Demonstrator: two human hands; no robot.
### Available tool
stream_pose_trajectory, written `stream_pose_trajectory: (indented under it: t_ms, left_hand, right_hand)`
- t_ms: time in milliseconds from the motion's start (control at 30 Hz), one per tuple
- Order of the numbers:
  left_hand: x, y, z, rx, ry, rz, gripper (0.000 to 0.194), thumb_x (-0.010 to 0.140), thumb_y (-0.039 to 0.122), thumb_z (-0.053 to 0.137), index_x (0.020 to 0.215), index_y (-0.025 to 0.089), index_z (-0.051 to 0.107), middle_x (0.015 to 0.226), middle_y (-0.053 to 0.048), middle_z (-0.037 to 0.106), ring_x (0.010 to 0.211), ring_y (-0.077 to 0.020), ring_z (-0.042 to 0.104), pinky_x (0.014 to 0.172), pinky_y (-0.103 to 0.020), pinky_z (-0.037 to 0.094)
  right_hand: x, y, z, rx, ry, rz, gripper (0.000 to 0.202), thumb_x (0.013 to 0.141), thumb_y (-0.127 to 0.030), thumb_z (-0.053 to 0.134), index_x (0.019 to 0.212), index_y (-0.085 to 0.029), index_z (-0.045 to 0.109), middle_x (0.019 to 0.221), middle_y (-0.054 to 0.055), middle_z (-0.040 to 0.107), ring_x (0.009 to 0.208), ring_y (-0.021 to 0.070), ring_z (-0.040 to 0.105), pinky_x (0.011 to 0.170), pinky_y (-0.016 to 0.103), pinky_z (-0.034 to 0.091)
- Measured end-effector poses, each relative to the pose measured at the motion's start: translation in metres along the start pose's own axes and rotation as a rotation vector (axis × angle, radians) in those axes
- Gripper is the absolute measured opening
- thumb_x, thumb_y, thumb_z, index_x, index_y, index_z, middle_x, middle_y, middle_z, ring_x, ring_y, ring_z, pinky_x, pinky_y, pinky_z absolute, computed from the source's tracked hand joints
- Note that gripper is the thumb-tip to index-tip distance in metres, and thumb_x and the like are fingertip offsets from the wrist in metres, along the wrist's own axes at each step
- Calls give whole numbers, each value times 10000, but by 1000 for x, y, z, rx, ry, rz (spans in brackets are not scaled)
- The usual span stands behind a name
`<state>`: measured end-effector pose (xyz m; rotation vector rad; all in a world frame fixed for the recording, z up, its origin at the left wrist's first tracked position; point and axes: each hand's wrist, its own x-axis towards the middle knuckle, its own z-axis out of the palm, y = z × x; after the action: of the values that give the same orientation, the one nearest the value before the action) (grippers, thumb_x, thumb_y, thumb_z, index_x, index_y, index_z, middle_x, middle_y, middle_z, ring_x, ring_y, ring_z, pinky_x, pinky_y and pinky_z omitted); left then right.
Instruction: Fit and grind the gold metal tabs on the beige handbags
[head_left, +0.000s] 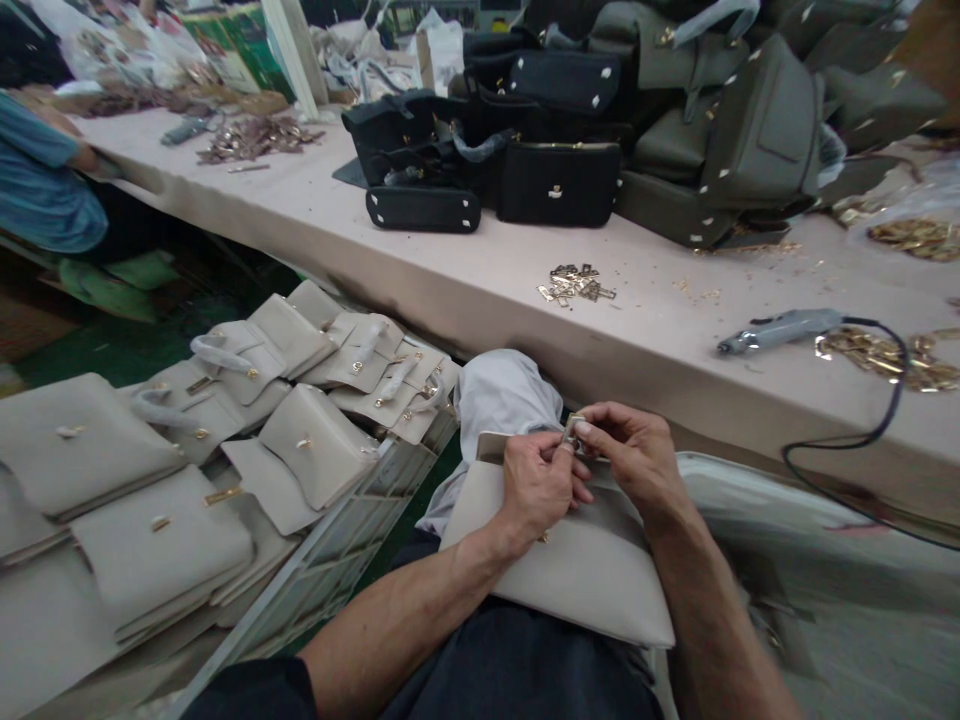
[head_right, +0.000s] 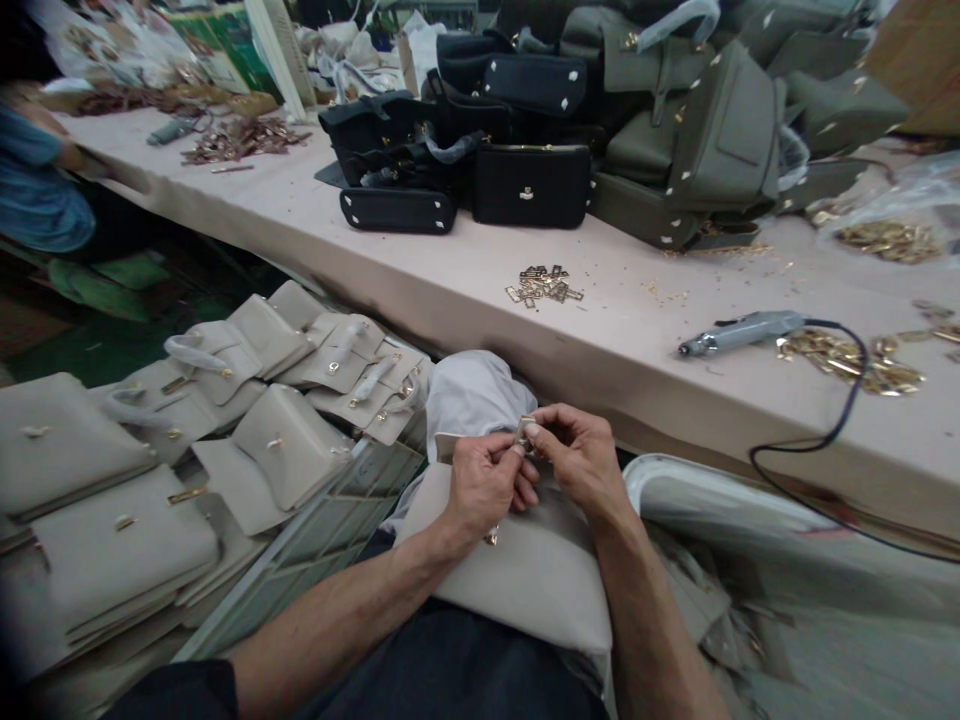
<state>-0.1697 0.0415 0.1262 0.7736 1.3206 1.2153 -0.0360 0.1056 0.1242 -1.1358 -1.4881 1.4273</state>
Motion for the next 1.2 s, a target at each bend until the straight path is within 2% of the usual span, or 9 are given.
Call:
stream_pose_trajectory:
  t_ms: [133, 333, 533, 633, 733, 933, 1033, 1133, 1200]
  left_hand:
    - [0, 0, 2, 68, 16, 45, 296, 950, 308, 562, 737, 146, 689, 572, -13, 672, 327, -104, 567, 330, -170, 431]
    - [2, -4, 0, 77, 16, 82, 286, 959, 332, 574, 791, 149, 715, 547, 6, 655, 338, -109, 583, 323, -159, 372]
    - [10, -10, 0, 90, 20, 41, 533, 968, 585, 576, 667, 150, 639, 497, -19, 626, 320, -116, 563, 312, -166, 344]
    - [12, -16, 1, -51, -55, -13, 547, 934, 670, 581, 787, 147, 649, 596, -45, 688, 363, -137, 608, 330, -184, 411]
    - [12, -18, 0, -105, -112, -21, 503, 930, 645, 596, 860, 149, 644, 651, -58, 719, 387, -137, 624, 349, -191, 448]
    - [7, -13, 2, 66, -43, 40, 422, 978, 502, 559, 743, 156, 619, 608, -55, 709, 345, -109, 584, 322, -159, 373]
    - [7, -11, 6, -20, -77, -37, 428, 959, 563, 569, 802, 166, 596, 629, -59, 719, 369, -135, 618, 332, -176, 413]
    - [10, -11, 8, -101, -147, -135, 452, 934, 626, 579, 887, 177, 570, 645, -60, 728, 401, -167, 653, 340, -197, 448]
    - [12, -12, 8, -67, -129, -128, 429, 948, 597, 562, 872, 175, 574, 611, -48, 714, 367, -151, 621, 330, -184, 416]
  right_hand:
    - [1, -2, 2, -15, 45, -11, 295, 824, -433, 818, 895, -153, 760, 723, 29, 685, 608, 123, 588, 570, 234, 487]
    - [3, -1, 2, -38, 63, -20, 314, 843, -454, 798, 908, -149, 759, 724, 28, 676, 598, 117, 564, 560, 235, 471]
    - [5, 0, 1, -71, 56, -23, 330, 871, -473, 772, 878, -144, 753, 691, 20, 644, 599, 118, 546, 554, 237, 447]
    - [6, 1, -1, -36, 62, -10, 339, 865, -482, 774, 872, -145, 745, 682, 21, 642, 588, 119, 536, 550, 242, 443]
    - [7, 1, -2, -22, 53, -5, 339, 859, -482, 778, 860, -146, 740, 674, 21, 641, 578, 116, 529, 547, 242, 440]
    - [11, -3, -1, -183, 63, -45, 371, 873, -512, 752, 789, -152, 727, 649, 16, 622, 571, 119, 520, 529, 247, 408]
    - [13, -2, 0, -255, 91, -72, 370, 888, -503, 733, 752, -159, 716, 646, 13, 621, 579, 120, 525, 543, 251, 405]
    - [14, 1, 1, -195, 99, -50, 372, 883, -507, 741, 741, -164, 708, 639, 8, 617, 564, 119, 529, 538, 250, 411]
    - [15, 4, 1, -128, 90, -10, 396, 887, -530, 734, 740, -164, 704, 610, 4, 601, 535, 118, 519, 514, 249, 399]
